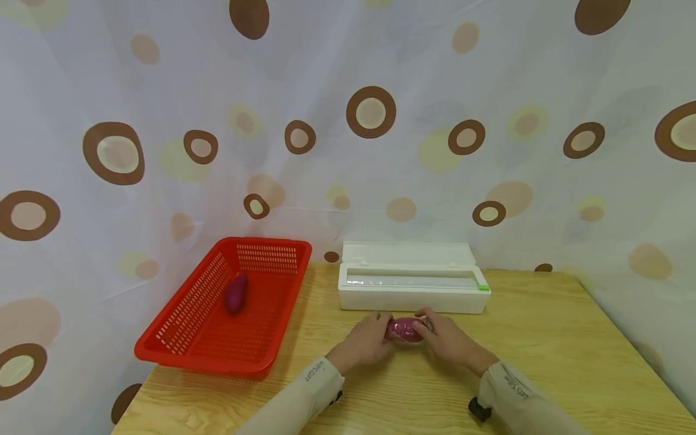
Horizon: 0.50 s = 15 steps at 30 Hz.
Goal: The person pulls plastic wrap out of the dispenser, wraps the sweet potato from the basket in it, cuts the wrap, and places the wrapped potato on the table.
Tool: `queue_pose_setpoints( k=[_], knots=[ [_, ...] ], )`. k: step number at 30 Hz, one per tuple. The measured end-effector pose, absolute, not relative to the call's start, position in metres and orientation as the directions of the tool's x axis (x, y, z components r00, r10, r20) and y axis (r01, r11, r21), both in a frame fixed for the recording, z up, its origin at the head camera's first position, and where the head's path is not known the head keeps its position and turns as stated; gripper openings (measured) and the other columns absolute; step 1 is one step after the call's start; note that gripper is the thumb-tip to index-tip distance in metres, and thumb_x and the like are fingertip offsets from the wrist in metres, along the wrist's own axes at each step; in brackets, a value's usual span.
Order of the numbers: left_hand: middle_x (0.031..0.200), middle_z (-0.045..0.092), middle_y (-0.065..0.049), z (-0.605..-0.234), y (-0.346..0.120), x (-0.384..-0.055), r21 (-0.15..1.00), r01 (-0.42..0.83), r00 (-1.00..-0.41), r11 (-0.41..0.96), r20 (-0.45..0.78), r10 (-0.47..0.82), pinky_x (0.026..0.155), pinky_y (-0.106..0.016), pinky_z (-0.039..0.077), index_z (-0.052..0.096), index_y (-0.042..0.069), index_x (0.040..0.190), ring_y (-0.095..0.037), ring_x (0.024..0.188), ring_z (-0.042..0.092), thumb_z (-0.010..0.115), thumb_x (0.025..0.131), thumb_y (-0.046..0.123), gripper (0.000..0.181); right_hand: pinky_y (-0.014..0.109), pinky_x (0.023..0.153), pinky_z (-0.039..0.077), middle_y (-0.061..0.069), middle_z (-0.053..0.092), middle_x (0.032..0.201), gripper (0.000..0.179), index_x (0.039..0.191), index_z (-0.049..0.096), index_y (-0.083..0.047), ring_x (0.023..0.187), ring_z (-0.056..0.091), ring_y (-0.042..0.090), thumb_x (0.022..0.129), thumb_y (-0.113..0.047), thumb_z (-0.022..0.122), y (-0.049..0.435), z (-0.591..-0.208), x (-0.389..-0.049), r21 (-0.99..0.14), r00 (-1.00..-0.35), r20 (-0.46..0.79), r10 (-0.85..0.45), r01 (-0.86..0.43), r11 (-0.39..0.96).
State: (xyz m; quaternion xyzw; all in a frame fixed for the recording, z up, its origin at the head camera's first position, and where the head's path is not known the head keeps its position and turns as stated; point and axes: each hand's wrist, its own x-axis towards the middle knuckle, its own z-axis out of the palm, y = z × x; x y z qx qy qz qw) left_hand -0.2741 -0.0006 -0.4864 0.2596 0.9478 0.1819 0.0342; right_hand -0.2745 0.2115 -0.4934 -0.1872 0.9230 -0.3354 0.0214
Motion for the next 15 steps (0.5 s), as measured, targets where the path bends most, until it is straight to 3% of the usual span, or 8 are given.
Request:
queue_pose_setpoints(
  k=[5, 10, 12, 15],
  knots=[
    [0.104, 0.044, -0.005, -0.486, -0.001, -0.278, 0.446, 0.454, -0.877, 0.772, 0.07, 0.475, 0.08, -0.028, 0.048, 0.05, 0.008, 0.13, -0.013, 0.088, 0.053, 0.058, 0.094, 0.027, 0.041, 0.039, 0.08, 0.048, 0.007, 0.06, 0.102, 0.033, 0.116, 0.057, -0.003, 0.093, 0.057, 0.019, 0.102, -0.028, 0.042, 0.209, -0.49, -0.274, -0.6, -0.931, 0.159, -0.329, -0.356, 0.716],
    [0.115, 0.049, -0.01, -0.478, -0.003, -0.277, 0.523, 0.411, -0.889, 0.747, 0.049, 0.455, 0.087, -0.034, 0.048, 0.042, 0.006, 0.138, -0.019, 0.1, 0.056, 0.052, 0.097, 0.031, 0.049, 0.052, 0.096, 0.038, 0.023, 0.053, 0.125, 0.042, 0.129, 0.049, 0.006, 0.117, 0.049, 0.039, 0.103, -0.026, 0.038, 0.209, -0.488, -0.272, -0.584, -0.915, 0.216, -0.341, -0.401, 0.705],
    [0.12, 0.051, -0.01, -0.476, -0.003, -0.277, 0.557, 0.4, -0.89, 0.727, 0.048, 0.453, 0.09, -0.035, 0.046, 0.04, 0.007, 0.138, -0.021, 0.106, 0.055, 0.049, 0.099, 0.032, 0.047, 0.052, 0.096, 0.039, 0.022, 0.054, 0.124, 0.041, 0.128, 0.049, 0.005, 0.117, 0.05, 0.038, 0.104, -0.025, 0.036, 0.209, -0.487, -0.272, -0.591, -0.913, 0.225, -0.339, -0.405, 0.698],
    [0.12, 0.056, -0.007, -0.475, -0.005, -0.277, 0.582, 0.429, -0.874, 0.691, 0.075, 0.48, 0.09, -0.035, 0.046, 0.045, 0.01, 0.132, -0.02, 0.109, 0.056, 0.049, 0.099, 0.033, 0.041, 0.046, 0.087, 0.046, 0.012, 0.062, 0.108, 0.033, 0.116, 0.055, 0.0, 0.103, 0.059, 0.029, 0.104, -0.023, 0.034, 0.208, -0.488, -0.274, -0.601, -0.916, 0.239, -0.321, -0.399, 0.692]
  ],
)
